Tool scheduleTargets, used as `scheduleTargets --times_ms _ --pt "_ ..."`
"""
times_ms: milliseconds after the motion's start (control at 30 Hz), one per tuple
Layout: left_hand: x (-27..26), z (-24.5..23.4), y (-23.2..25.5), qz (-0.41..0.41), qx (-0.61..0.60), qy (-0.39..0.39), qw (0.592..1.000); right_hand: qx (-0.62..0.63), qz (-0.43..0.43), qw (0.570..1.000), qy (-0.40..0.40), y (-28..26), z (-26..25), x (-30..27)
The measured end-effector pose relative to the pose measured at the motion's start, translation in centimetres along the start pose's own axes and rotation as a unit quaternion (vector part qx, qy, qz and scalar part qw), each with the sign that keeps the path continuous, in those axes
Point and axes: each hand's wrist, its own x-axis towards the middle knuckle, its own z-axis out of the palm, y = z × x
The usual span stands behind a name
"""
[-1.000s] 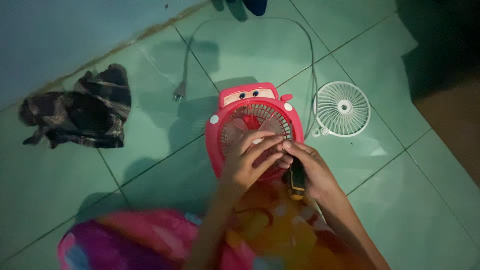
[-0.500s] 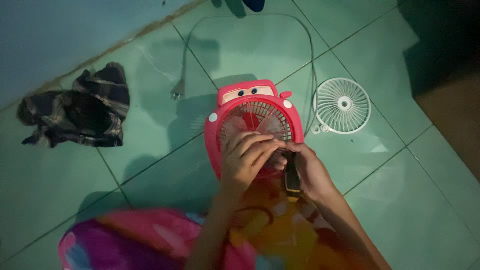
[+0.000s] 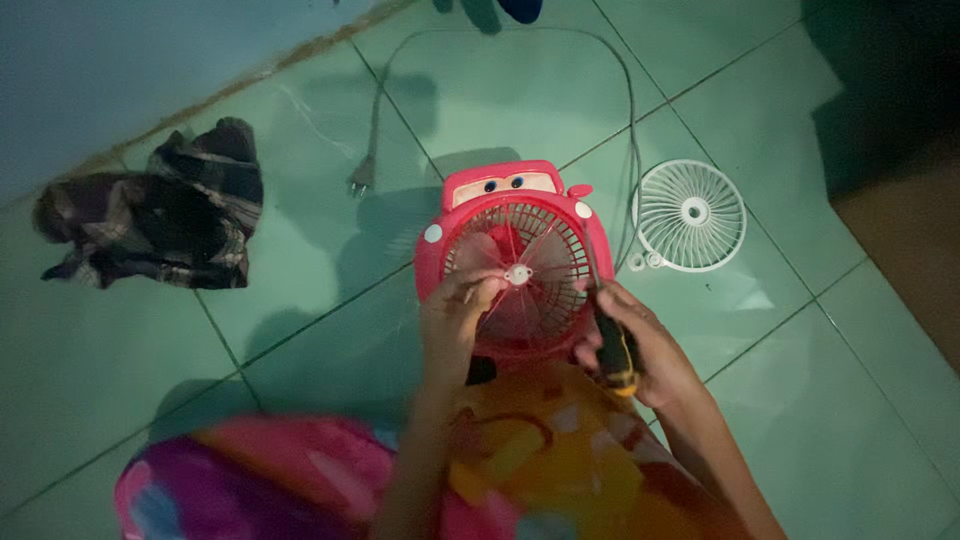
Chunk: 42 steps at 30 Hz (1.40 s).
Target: The person uses a screwdriver to loosen and remove the central nut securing the fan blade on a pink car-shaped electric fan. They then detach the blade and set it aside, leaving the fan partially disassembled.
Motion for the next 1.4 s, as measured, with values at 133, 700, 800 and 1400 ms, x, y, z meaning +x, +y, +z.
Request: scheduleTargets --times_ms 133,700,800,1400 --pt "0.7 0.1 -0.6 -0.004 -0.006 0.041 0.999 -0.289 -0.079 0.951 -0.082 -0.5 0.5 -1.2" --pt "0.0 -2.5 -2.3 -0.091 -0.153 -0.054 0.982 -0.356 -0.183 0.915 -0.052 -0.7 -0.8 -1.0" --pt "-0.1 -2.7 -2.4 -0.092 -0.147 -0.056 0.983 -0.407 -0.144 0.902 -0.016 -0.7 -0.7 -1.1" --pt "-0.4 -2.7 -1.2 -0.039 -0.051 -0.051 0.997 -0.428 -0.168 0.886 -0.059 -2.1 0.5 -2.4"
